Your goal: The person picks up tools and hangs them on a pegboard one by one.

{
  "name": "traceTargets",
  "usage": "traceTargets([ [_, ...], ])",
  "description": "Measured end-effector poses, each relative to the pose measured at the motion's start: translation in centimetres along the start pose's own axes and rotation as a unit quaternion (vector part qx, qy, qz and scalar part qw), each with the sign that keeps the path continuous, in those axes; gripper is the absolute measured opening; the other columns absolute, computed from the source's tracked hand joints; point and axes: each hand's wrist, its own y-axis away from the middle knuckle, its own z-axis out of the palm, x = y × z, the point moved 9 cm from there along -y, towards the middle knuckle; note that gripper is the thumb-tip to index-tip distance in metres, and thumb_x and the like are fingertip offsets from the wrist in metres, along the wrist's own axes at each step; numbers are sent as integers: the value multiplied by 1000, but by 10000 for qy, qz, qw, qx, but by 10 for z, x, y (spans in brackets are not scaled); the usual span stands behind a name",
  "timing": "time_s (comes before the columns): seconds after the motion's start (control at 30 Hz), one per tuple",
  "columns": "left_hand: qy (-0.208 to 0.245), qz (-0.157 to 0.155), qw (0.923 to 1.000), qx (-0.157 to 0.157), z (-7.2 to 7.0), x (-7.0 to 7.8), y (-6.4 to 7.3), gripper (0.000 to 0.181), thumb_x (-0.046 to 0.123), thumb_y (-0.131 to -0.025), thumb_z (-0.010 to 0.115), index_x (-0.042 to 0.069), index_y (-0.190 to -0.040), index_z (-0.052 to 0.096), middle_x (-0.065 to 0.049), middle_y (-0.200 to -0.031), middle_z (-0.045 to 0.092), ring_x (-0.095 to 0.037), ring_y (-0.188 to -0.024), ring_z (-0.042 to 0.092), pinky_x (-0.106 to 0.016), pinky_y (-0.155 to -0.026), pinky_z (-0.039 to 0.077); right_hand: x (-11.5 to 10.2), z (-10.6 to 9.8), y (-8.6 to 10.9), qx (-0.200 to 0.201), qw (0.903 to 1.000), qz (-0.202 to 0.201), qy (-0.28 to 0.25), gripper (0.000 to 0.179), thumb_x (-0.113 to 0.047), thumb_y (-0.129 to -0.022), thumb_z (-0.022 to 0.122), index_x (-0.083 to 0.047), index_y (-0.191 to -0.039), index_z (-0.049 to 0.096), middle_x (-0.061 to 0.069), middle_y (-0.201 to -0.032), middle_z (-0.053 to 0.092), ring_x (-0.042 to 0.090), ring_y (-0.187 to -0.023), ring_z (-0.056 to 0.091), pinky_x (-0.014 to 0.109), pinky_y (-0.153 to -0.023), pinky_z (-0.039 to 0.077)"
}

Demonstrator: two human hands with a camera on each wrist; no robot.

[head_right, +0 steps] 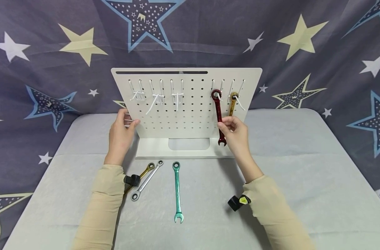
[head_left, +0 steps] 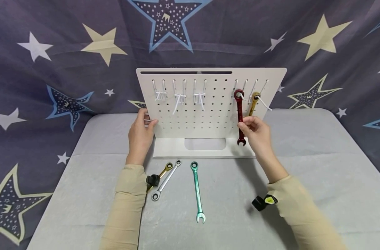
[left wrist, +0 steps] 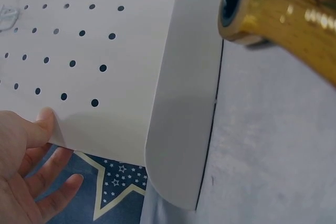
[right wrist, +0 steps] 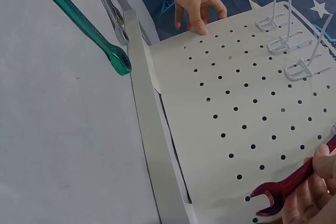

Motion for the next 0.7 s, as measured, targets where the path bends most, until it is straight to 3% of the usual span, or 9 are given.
traceTargets([
  [0.17,19,-17,10000,-13,0,-1,-1,40,19,-95,68,8,-129,52,-15,-113,66,-31,-102,66,-50,-83,48,1,5,-1,38,9998,-43,-208,9,-5,-91,71,-6,-93,63,-15,-75,65,2,-72,59,16,-64,49],
  [0.4,24,13,10000,3,0,-1,0,39,19,-94,69,8,-128,52,-15,-113,66,-30,-102,66,-50,-83,48,4,11,-4,20,9993,-157,-327,16,-7,-92,71,4,-100,62,-12,-79,66,5,-74,62,21,-68,54],
  [0.7,6,-3,10000,-11,0,0,0,39,21,-94,69,9,-127,52,-14,-113,66,-30,-103,66,-50,-83,48,2,13,-6,64,9976,-551,-419,24,-7,-92,71,11,-105,62,-8,-83,65,9,-71,62,21,-67,54],
])
